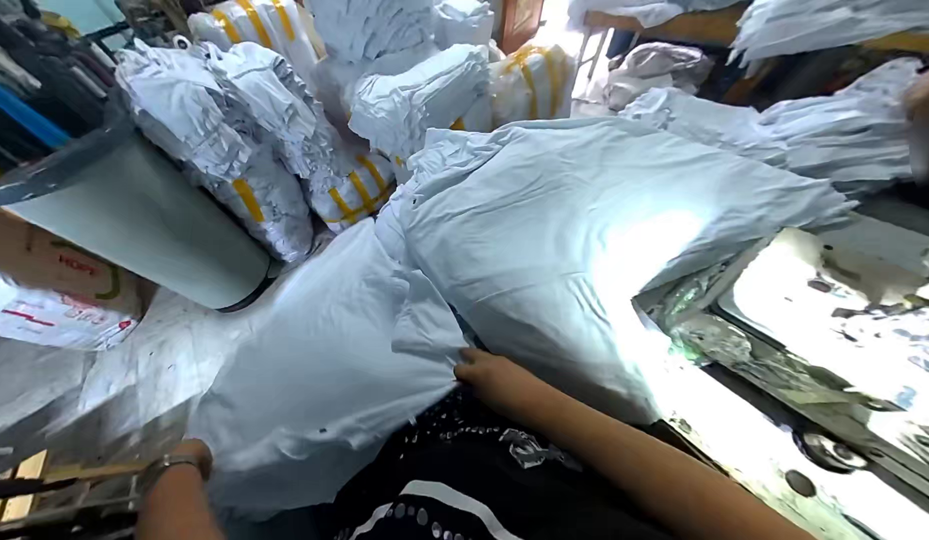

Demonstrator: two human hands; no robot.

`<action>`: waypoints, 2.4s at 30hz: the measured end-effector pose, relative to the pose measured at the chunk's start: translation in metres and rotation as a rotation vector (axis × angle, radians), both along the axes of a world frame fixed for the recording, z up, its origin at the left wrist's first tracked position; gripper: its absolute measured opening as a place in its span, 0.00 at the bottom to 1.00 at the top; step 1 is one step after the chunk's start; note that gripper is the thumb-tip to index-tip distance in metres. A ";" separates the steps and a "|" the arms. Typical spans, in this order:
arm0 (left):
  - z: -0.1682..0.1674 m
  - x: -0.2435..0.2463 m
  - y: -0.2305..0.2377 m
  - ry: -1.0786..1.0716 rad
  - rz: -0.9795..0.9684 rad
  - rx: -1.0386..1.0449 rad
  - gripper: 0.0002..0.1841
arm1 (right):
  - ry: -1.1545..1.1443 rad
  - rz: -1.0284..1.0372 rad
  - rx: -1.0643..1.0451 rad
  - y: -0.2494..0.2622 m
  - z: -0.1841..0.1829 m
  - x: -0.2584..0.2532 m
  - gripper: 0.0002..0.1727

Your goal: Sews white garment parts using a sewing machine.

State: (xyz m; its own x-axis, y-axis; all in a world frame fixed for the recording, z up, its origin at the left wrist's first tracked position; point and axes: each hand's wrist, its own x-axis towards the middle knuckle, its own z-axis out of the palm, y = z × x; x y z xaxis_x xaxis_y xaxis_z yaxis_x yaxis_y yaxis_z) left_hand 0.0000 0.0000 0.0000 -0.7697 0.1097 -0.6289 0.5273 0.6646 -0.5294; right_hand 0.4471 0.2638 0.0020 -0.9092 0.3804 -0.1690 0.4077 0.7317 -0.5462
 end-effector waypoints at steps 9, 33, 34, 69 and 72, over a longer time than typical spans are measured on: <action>-0.034 0.132 0.248 -0.343 -0.781 1.172 0.36 | 0.104 0.060 -0.148 0.017 -0.011 0.024 0.12; 0.071 0.317 0.357 -1.328 -1.418 1.126 0.13 | 0.184 -1.156 0.173 0.086 0.038 0.140 0.15; 0.073 0.322 0.368 -1.246 -1.448 1.201 0.13 | 0.170 -1.155 0.166 0.089 0.039 0.139 0.15; 0.020 0.540 0.547 -1.271 -0.937 1.391 0.33 | 1.071 -1.168 -0.694 -0.051 0.013 0.247 0.13; 0.043 0.513 0.507 -1.322 -0.888 1.337 0.41 | 1.053 -1.131 -0.630 -0.060 0.017 0.246 0.10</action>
